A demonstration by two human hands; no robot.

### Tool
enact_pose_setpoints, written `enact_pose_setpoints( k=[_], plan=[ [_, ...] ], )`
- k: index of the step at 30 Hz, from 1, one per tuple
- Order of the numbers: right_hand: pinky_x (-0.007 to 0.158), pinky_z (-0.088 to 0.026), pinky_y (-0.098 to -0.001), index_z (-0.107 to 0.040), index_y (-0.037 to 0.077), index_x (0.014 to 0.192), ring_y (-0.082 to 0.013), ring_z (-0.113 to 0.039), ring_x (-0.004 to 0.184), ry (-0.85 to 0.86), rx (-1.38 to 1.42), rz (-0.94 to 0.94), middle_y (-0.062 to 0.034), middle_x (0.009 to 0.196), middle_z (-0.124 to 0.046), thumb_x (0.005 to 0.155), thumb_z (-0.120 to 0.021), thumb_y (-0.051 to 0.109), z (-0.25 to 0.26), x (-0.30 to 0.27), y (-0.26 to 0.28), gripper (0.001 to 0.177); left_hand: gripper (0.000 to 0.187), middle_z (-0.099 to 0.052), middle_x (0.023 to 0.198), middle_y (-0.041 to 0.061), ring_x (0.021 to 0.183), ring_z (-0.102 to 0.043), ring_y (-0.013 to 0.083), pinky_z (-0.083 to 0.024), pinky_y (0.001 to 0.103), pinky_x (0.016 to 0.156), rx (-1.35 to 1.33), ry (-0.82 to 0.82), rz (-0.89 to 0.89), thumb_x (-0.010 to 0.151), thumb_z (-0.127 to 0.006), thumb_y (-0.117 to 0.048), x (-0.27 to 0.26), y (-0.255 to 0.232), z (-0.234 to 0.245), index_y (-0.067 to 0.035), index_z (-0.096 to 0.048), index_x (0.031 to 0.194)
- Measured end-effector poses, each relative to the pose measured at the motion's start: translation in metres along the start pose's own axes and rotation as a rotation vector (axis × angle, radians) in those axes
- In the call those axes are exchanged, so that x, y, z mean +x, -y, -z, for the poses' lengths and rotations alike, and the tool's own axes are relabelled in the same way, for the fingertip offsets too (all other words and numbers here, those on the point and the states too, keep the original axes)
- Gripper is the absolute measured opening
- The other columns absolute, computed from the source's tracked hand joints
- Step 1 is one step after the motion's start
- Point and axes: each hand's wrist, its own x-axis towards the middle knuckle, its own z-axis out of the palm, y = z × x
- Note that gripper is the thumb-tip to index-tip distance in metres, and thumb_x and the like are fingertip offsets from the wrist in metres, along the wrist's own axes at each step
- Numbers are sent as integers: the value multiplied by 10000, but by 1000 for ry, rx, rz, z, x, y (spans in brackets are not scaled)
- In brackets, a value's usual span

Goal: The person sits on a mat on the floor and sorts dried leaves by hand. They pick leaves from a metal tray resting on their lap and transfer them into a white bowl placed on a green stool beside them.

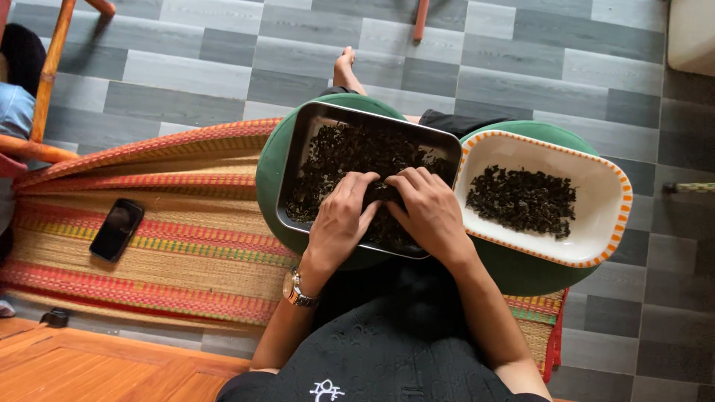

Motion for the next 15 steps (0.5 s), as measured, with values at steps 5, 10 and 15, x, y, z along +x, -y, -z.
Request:
enact_pose_setpoints(
  k=[5, 10, 15],
  plan=[
    [808, -521, -362, -644, 109, 1173, -242, -622, 953, -58, 90, -24, -42, 998, -616, 856, -760, 194, -1, -2, 1, 347, 363, -638, 1050, 81, 983, -703, 292, -583, 399, 823, -122, -35, -3, 949, -684, -98, -1, 1, 1, -116, -578, 1295],
    [801, -520, -351, -659, 125, 1180, -228, -629, 933, -99, 121, -28, -29, 1002, -645, 872, -758, 208, -4, -5, -1, 334, 261, -685, 977, 29, 804, -695, 198, -577, 358, 716, -205, -89, 25, 978, -683, -179, -3, 0, 2, -163, -619, 1230],
    [801, -536, -340, -681, 125, 1149, -224, -657, 934, -135, 160, -6, -25, 983, -666, 897, -736, 159, 5, -2, 4, 260, 221, -690, 944, 68, 740, -686, 233, -569, 371, 663, -230, -119, 5, 984, -681, -192, -1, -2, 4, -124, -634, 1189]
  ],
)
